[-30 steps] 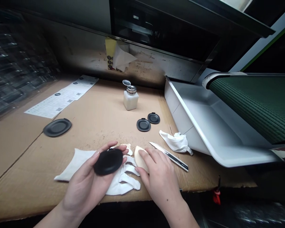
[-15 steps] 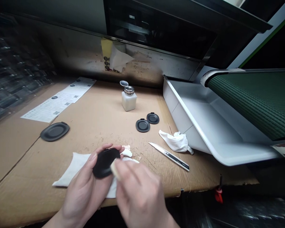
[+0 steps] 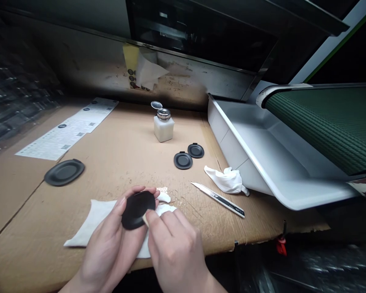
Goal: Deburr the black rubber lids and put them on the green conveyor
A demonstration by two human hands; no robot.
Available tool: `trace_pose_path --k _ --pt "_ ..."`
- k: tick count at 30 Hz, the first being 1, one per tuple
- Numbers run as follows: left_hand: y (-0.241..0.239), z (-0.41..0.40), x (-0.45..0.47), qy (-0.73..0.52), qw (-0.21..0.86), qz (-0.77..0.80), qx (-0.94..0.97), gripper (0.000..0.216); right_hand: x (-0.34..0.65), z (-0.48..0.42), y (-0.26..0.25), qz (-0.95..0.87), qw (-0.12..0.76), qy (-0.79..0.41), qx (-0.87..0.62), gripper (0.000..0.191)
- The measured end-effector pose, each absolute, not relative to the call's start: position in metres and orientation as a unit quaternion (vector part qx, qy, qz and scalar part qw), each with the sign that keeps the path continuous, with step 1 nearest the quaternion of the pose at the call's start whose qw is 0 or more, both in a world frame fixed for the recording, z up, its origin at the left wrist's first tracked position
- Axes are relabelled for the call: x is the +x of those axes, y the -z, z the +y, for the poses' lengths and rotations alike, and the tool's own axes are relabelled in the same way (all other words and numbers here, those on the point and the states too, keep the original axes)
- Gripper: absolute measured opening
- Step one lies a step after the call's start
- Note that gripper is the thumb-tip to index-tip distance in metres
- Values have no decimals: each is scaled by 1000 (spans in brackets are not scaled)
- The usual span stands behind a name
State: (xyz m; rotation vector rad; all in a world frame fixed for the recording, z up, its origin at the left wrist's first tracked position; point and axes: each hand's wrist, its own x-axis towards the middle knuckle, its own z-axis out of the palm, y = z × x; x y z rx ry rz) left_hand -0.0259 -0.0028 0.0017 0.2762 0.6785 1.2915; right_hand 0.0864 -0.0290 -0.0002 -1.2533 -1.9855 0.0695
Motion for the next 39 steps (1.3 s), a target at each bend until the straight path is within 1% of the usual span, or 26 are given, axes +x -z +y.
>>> trace_pose_path --k 4,8,14,20,22,25,27,29,31,33,35,37,39 --pt "-1 -2 -26 -581 736 325 121 26 82 -29 2 -790 391 -44 -471 27" --pt "-1 1 -24 -583 740 313 119 25 97 -27 -1 -790 371 -32 -488 26" --pt "-1 2 -24 -570 754 312 95 26 135 -16 -18 -742 443 18 -503 33" --pt "-1 1 -26 -548 781 289 77 40 105 -13 -13 -782 443 -47 -437 28" --pt "-1 0 -26 -544 782 295 74 42 92 -12 -7 -787 435 -20 -436 29" --pt "0 -1 -25 -554 769 304 92 40 75 -6 0 -780 415 51 -465 28" --pt "1 0 -24 -564 756 317 98 37 66 0 2 -770 414 90 -477 25" --pt "1 0 -24 -567 749 332 92 31 60 8 -1 -762 426 103 -477 23" --pt "0 0 -24 -569 748 331 83 29 61 13 -10 -753 457 66 -469 20" --pt "0 0 -24 -569 758 307 81 32 69 14 -20 -723 496 2 -480 19" --pt "0 0 -25 -567 768 287 83 38 81 10 -27 -689 518 -30 -506 20" --pt "0 1 -26 -555 778 282 81 41 90 4 -26 -699 500 -26 -510 23" --pt "1 1 -26 -544 786 283 74 43 91 -1 -19 -749 457 -16 -480 25"
